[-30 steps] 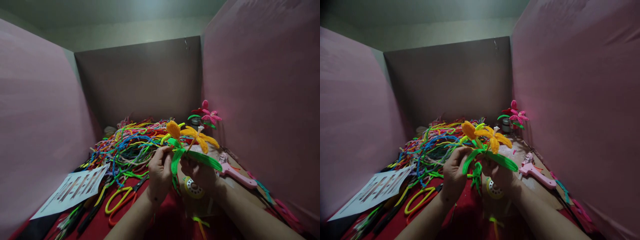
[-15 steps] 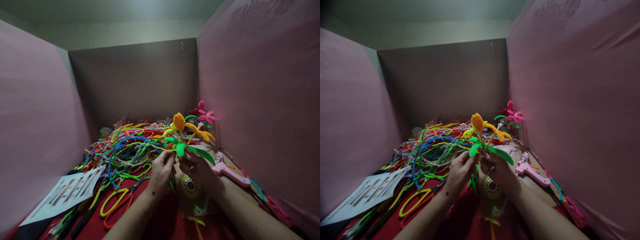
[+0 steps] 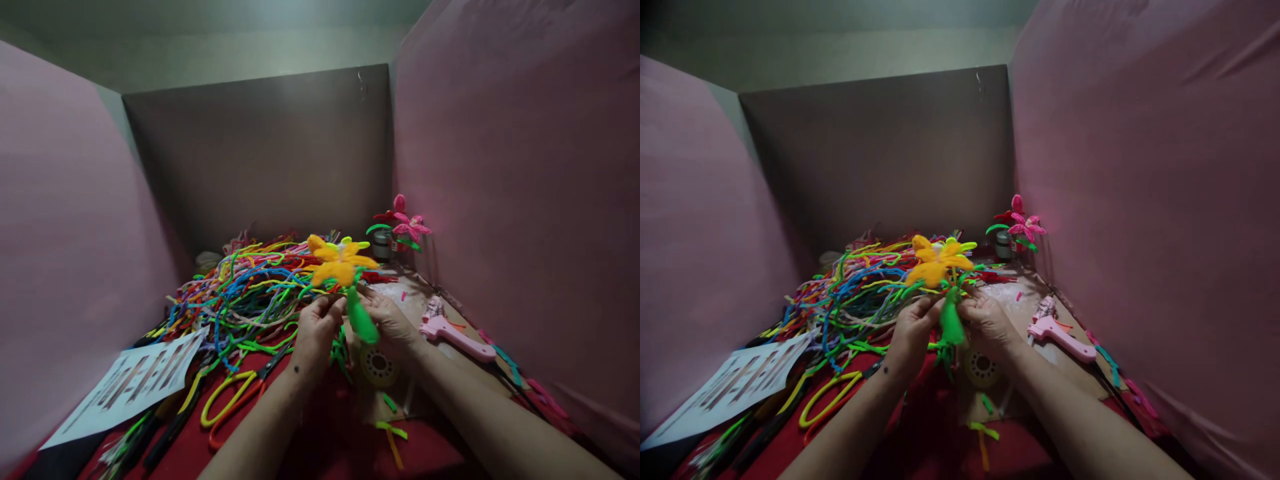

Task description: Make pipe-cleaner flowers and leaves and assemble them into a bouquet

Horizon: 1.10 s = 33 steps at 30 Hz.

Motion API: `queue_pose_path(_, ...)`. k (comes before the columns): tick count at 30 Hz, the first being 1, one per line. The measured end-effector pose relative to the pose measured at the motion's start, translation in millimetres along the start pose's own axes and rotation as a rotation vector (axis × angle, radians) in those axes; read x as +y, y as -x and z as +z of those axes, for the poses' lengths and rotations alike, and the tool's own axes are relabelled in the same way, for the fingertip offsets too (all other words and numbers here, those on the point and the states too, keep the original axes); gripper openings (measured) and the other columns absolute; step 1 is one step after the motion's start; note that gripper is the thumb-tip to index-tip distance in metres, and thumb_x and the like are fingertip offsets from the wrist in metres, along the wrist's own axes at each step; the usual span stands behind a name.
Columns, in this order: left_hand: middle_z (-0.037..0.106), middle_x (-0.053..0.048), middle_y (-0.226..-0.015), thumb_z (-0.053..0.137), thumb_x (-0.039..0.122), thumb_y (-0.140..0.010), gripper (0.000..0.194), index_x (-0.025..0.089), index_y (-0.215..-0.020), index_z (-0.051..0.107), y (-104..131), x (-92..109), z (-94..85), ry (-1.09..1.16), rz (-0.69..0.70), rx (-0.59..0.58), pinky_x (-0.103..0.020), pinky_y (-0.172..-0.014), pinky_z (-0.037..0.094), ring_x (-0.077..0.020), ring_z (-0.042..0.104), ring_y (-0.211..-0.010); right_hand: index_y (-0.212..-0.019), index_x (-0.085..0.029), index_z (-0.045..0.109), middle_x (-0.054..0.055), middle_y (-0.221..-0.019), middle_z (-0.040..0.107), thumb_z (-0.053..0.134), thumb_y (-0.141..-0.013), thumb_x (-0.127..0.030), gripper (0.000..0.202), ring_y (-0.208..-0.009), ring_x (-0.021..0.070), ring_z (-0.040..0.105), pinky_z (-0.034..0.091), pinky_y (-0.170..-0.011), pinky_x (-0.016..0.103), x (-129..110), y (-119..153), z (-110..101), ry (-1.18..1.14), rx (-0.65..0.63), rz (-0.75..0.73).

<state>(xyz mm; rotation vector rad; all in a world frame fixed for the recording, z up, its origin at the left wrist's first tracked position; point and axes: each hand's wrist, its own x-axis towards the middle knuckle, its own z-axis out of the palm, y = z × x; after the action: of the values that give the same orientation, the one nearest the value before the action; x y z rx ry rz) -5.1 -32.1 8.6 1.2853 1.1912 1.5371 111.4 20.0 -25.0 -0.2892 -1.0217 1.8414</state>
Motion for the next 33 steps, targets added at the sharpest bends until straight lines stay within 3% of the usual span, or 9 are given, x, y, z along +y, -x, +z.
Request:
queue_pose_path(2, 0.05, 0.002, -0.052, 0.063, 0.033, -0.071, 0.022, 0.013, -0.062, 0.06, 2, 3, -0.7, -0.035, 0.071, -0.048, -0.019, -0.046, 0.034, -0.0075, 0.041, -0.048, -0.096, -0.021, 0.054, -0.004, -0.061, 0.058, 0.074, -0.058, -0.017, 0.043, -0.043, 0.0075, 0.048, 0.025, -0.038, 0.017, 0, 1, 3, -0.013, 0.011, -0.006)
queue_pose_path(5, 0.052, 0.001, -0.057, 0.063, 0.03, -0.071, 0.019, 0.015, -0.061, 0.061, 4, 8, 0.5, -0.043, 0.151, -0.078, -0.021, -0.052, 0.039, -0.0091, 0.045, -0.053, -0.092, -0.019, 0.054, -0.003, -0.067, 0.06, 0.073, -0.059, -0.015, 0.038, -0.047, 0.0071, 0.05, 0.03, -0.041, 0.017, -1, 3, 8, -0.034, -0.018, -0.014)
queue_pose_path(11, 0.056, 0.0, -0.059, 0.064, 0.035, -0.07, 0.023, 0.012, -0.073, 0.064, 2, -1, 3.4, 0.199, -0.09, -0.175, -0.021, -0.046, 0.039, -0.0083, 0.048, -0.046, -0.085, -0.019, 0.056, -0.004, -0.065, 0.059, 0.069, -0.063, -0.015, 0.026, -0.055, 0.0099, 0.053, 0.04, -0.051, 0.021, 1, 10, 13, 0.158, -0.107, -0.028)
queue_pose_path(16, 0.06, 0.0, -0.064, 0.068, 0.034, -0.066, 0.028, 0.012, -0.081, 0.061, -5, -7, -2.1, 0.344, -0.147, -0.03, -0.018, -0.047, 0.041, -0.008, 0.053, -0.05, -0.095, -0.02, 0.058, 0.0, -0.074, 0.063, 0.069, -0.067, -0.032, 0.032, -0.062, 0.012, 0.058, 0.044, -0.058, 0.025, -2, 8, 7, 0.054, -0.127, 0.053)
queue_pose_path(19, 0.061, 0.0, -0.066, 0.067, 0.033, -0.067, 0.026, 0.013, -0.078, 0.056, -10, -2, -6.0, 0.376, -0.049, 0.052, -0.02, -0.051, 0.045, -0.0087, 0.055, -0.052, -0.096, -0.015, 0.06, 0.003, -0.069, 0.065, 0.068, -0.068, -0.034, 0.034, -0.057, 0.0126, 0.058, 0.043, -0.055, 0.025, -8, 3, -1, 0.104, -0.027, 0.048)
queue_pose_path(22, 0.055, 0.004, -0.058, 0.065, 0.034, -0.07, 0.023, 0.015, -0.074, 0.052, -12, 3, -7.4, 0.285, 0.024, 0.117, -0.018, -0.044, 0.041, -0.0063, 0.049, -0.043, -0.09, -0.012, 0.062, 0.004, -0.063, 0.065, 0.068, -0.066, -0.028, 0.029, -0.05, 0.0112, 0.056, 0.038, -0.048, 0.023, -12, -1, -7, 0.172, 0.098, -0.001)
queue_pose_path(25, 0.047, 0.007, -0.053, 0.063, 0.035, -0.072, 0.023, 0.017, -0.073, 0.049, -11, 6, -6.2, 0.317, 0.051, 0.11, -0.015, -0.037, 0.034, -0.0042, 0.041, -0.038, -0.084, -0.011, 0.063, 0.002, -0.059, 0.063, 0.067, -0.066, -0.026, 0.024, -0.047, 0.01, 0.054, 0.035, -0.046, 0.022, -14, -1, -7, 0.207, 0.117, -0.025)
queue_pose_path(30, 0.047, 0.005, -0.056, 0.063, 0.041, -0.072, 0.027, 0.016, -0.074, 0.053, -7, 12, -5.9, 0.441, -0.042, 0.065, -0.013, -0.038, 0.031, -0.0025, 0.038, -0.041, -0.079, -0.012, 0.064, 0.002, -0.059, 0.063, 0.066, -0.065, -0.025, 0.019, -0.046, 0.01, 0.053, 0.034, -0.044, 0.023, -12, 1, -6, 0.254, 0.103, -0.034)
queue_pose_path(33, 0.043, 0.007, -0.055, 0.067, 0.035, -0.07, 0.025, 0.014, -0.082, 0.058, -6, 11, -7.3, 0.436, -0.068, -0.007, -0.012, -0.037, 0.025, -0.0004, 0.032, -0.039, -0.076, -0.012, 0.064, 0.002, -0.058, 0.062, 0.066, -0.066, -0.026, 0.017, -0.046, 0.0096, 0.052, 0.034, -0.045, 0.023, -11, 1, -6, 0.256, 0.102, -0.029)
